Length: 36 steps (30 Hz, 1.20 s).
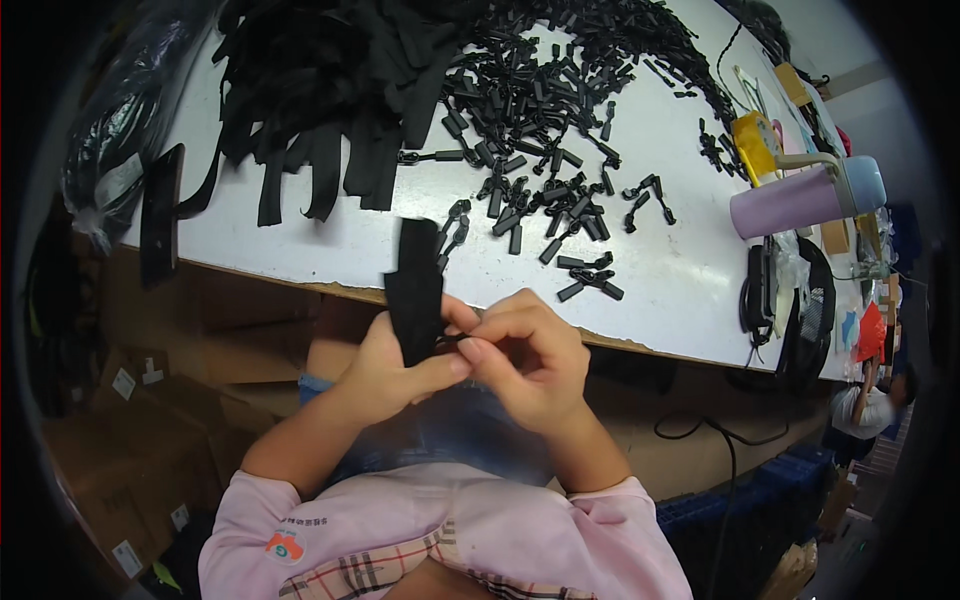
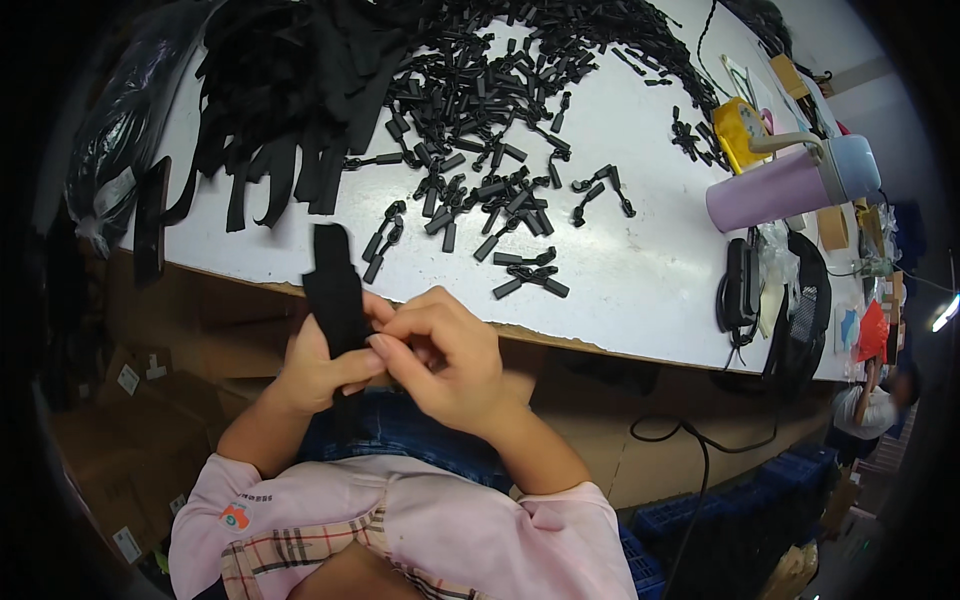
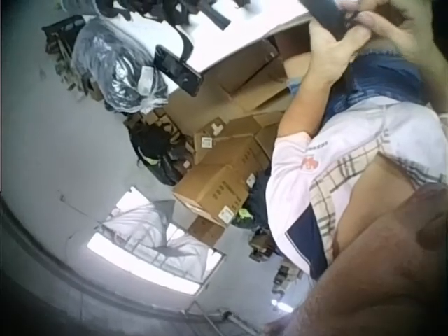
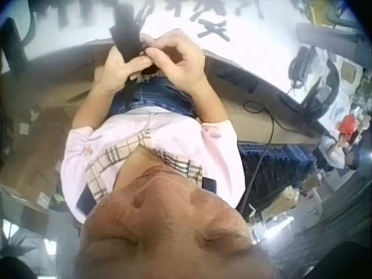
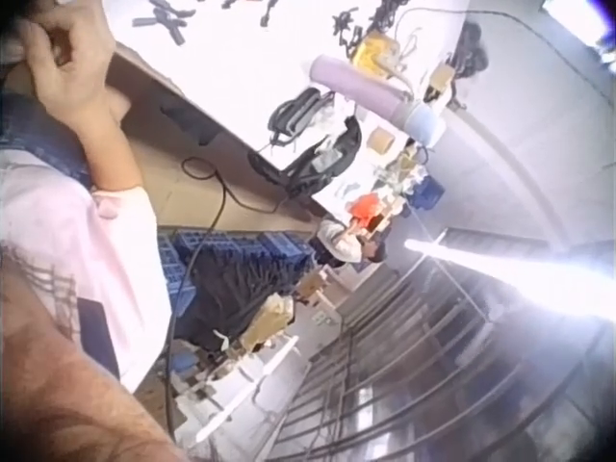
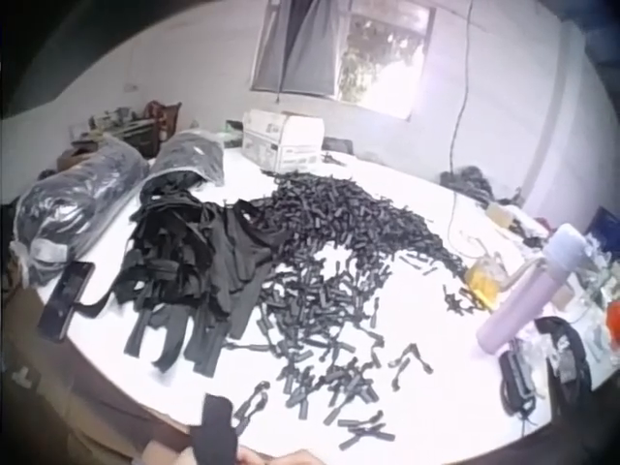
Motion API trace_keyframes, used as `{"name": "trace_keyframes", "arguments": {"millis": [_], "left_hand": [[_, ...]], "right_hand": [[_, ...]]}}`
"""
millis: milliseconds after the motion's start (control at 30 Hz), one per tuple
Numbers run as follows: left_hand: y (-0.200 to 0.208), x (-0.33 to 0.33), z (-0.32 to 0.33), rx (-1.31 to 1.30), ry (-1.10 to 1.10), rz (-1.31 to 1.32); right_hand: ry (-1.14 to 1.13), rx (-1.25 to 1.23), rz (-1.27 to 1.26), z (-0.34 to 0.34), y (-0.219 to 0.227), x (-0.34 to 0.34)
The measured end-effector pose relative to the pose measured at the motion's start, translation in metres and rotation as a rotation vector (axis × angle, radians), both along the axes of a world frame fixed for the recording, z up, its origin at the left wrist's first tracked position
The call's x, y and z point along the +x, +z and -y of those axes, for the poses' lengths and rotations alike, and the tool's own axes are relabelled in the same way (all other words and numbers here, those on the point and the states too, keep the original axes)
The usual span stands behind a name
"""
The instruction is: Assembling plastic buckles onto black fabric straps.
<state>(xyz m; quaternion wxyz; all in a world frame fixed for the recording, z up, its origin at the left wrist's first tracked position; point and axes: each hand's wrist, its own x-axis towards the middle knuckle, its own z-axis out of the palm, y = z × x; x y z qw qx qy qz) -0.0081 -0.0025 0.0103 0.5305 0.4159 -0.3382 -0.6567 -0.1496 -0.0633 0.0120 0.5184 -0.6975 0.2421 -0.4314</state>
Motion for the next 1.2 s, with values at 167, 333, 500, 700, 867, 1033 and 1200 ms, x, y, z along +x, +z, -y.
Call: {"name": "trace_keyframes", "arguments": {"millis": [167,333,500,700,867,1033,1200], "left_hand": [[-0.002,-0.009,0.000,-0.058,0.218,0.001],[-0.003,-0.015,0.000,-0.276,0.325,0.244],[0.002,-0.012,0.000,-0.798,0.230,0.751],[0.002,-0.010,0.006,0.142,0.187,-0.265],[-0.002,-0.007,0.007,0.187,0.094,-0.234],[-0.008,-0.011,0.005,0.046,0.174,0.061],[-0.010,-0.010,0.003,0.007,0.196,0.164]], "right_hand": [[0.117,0.565,0.172,-0.007,0.001,-0.005],[0.048,0.335,0.133,-0.009,-0.006,-0.002],[0.161,0.797,0.283,-0.005,-0.009,-0.006],[-0.637,-0.523,-0.619,0.056,0.004,-0.015],[-0.620,-0.590,-0.771,0.085,-0.004,-0.024],[-0.599,-0.459,-0.809,0.080,-0.001,-0.027],[-0.527,-0.534,-0.884,0.073,0.007,-0.028]]}}
